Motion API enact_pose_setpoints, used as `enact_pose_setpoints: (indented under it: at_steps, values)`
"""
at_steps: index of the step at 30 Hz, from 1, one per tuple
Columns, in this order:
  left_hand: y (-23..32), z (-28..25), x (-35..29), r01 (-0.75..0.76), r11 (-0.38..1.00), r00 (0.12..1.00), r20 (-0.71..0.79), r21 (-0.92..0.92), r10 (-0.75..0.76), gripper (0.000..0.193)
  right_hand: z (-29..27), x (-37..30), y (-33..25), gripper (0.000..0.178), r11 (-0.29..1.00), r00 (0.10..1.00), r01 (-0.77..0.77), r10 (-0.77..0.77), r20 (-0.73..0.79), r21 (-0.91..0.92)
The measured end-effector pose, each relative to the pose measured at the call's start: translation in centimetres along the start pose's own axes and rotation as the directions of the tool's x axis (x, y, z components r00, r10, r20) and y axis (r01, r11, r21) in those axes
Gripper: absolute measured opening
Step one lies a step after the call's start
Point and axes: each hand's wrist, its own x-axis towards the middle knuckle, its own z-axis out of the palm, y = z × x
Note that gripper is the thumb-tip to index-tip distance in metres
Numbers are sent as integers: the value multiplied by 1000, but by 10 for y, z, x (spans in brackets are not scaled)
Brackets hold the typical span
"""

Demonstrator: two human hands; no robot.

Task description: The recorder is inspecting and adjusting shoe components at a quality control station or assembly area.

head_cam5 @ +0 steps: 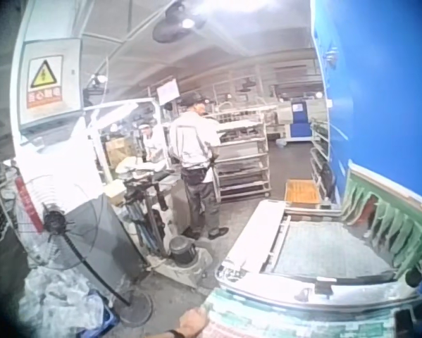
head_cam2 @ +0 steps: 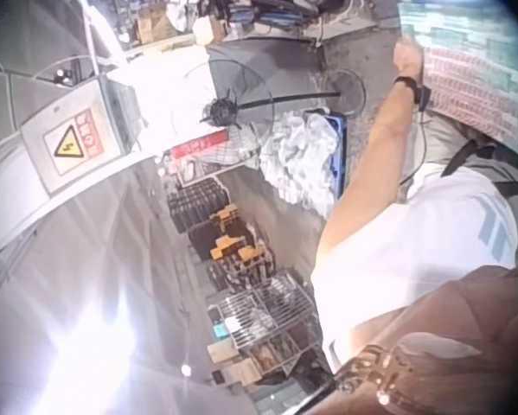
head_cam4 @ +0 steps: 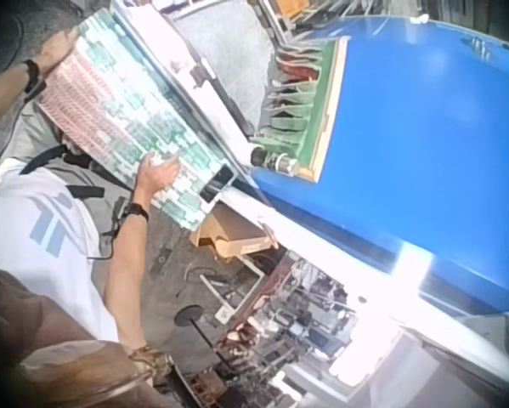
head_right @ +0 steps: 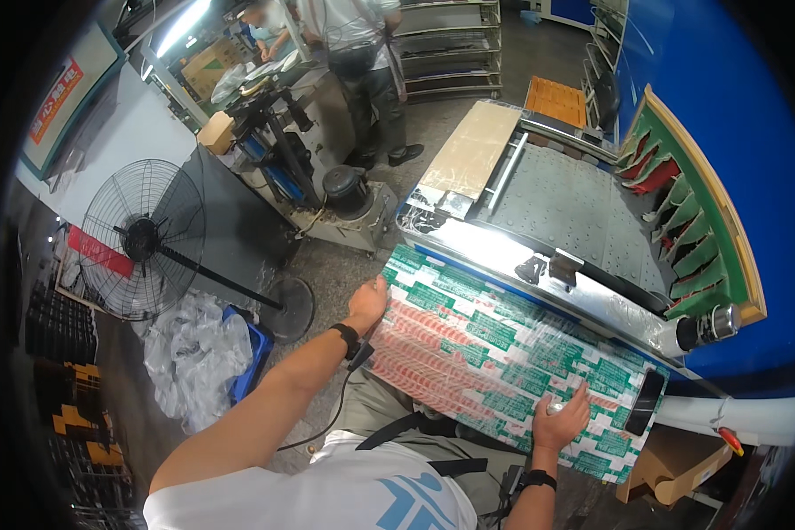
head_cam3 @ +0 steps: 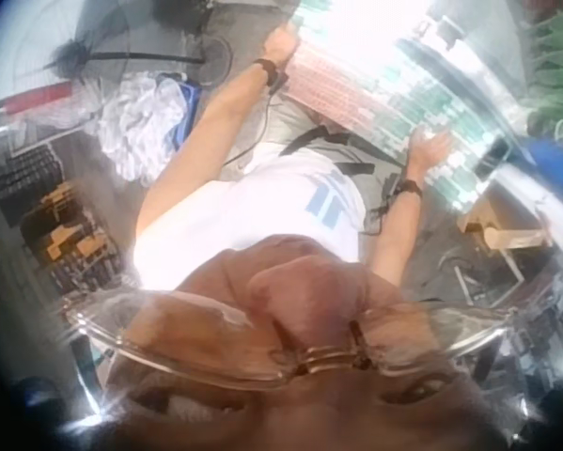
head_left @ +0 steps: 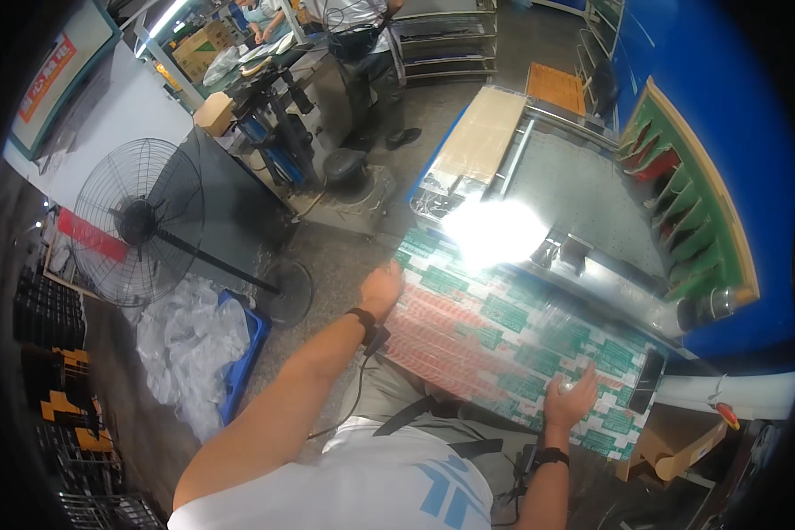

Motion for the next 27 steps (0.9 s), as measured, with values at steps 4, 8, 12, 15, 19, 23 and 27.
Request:
enact_pose_setpoints:
  at_steps: [4, 8, 12, 15, 19, 23, 27]
  values:
    - [0, -4, -4, -28, 999, 1000, -14, -40, 27, 73, -1, 1, -1, 88, 999, 997, 54, -54, -62, -7]
    - [3, -10, -10, -28, 997, 999, 18, -76, 29, 75, 0, -1, 1, 86, 998, 997, 60, -58, -56, 33]
    - [4, -14, -12, -53, 995, 998, 32, -86, 55, 74, -1, -1, 1, 83, 995, 993, 99, -100, -68, -12]
    - [6, -14, -12, -1, 995, 1000, 24, -104, 4, 74, -3, 1, -2, 82, 996, 993, 87, -88, -74, -6]
    - [5, -11, -9, 5, 995, 1000, -2, -96, -5, 73, -4, 2, -5, 82, 996, 993, 85, -86, -76, -24]
    - [1, -6, -5, -3, 995, 1000, -6, -98, 3, 73, -4, 1, -4, 82, 997, 994, 79, -81, -67, -26]
    - [-1, -4, -2, -13, 998, 1000, -4, -59, 13, 70, -3, 1, -3, 82, 998, 998, 52, -53, -45, -20]
